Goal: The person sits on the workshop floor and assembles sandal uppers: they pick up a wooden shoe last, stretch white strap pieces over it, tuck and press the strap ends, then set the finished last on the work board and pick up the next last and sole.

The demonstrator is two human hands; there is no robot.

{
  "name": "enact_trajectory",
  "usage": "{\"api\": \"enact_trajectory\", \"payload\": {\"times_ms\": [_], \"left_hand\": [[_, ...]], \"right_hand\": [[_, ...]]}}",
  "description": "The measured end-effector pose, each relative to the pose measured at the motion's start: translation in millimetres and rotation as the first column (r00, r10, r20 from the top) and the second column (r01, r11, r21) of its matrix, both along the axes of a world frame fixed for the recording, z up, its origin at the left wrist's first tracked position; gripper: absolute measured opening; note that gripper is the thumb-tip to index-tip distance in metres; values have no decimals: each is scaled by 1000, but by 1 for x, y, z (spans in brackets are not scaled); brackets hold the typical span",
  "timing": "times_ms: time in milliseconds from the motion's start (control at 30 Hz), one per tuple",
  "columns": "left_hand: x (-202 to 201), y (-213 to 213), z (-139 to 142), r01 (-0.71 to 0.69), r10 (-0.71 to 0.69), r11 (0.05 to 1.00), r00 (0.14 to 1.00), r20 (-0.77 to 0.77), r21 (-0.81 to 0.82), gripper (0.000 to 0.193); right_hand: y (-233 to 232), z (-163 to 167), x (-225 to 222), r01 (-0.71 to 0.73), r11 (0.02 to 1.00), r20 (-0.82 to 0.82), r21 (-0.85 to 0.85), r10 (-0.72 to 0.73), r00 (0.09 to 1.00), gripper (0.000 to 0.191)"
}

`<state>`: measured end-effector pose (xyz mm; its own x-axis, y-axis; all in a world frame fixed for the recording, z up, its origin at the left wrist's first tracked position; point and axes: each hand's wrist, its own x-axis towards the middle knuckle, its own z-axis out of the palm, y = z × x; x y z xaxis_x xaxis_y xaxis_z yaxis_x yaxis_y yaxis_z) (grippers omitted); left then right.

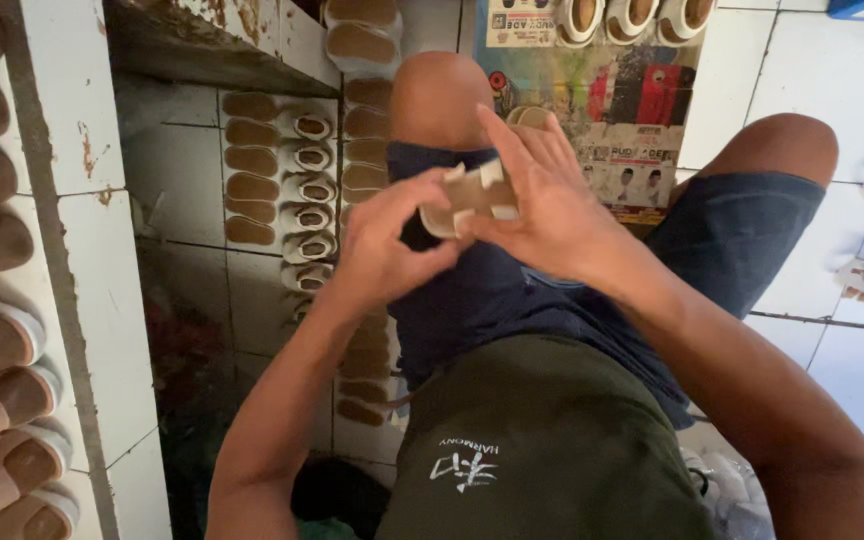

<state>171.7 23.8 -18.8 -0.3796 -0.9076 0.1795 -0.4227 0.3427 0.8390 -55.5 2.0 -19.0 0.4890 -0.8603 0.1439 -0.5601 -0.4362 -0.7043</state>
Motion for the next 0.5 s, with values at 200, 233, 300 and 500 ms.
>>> {"api": "enact_trajectory", "payload": {"times_ms": [200,233,300,500], "left_hand": [[0,9,5,73,-67,994,996,65,-83,41],[0,8,6,64,-59,994,996,64,-84,40],[0,6,6,106,-98,987,993,70,-118,34],[3,8,-1,151,-149,981,988,26,-123,30]], "right_hand": [[1,2,1,22,951,-15,308,-19,1000,54],[1,4,1,26,954,4,300,-29,1000,51],[0,8,-2,-11,982,48,188,2,999,55],[-12,11,-14,-181,973,239,144,144,960,40]]}}
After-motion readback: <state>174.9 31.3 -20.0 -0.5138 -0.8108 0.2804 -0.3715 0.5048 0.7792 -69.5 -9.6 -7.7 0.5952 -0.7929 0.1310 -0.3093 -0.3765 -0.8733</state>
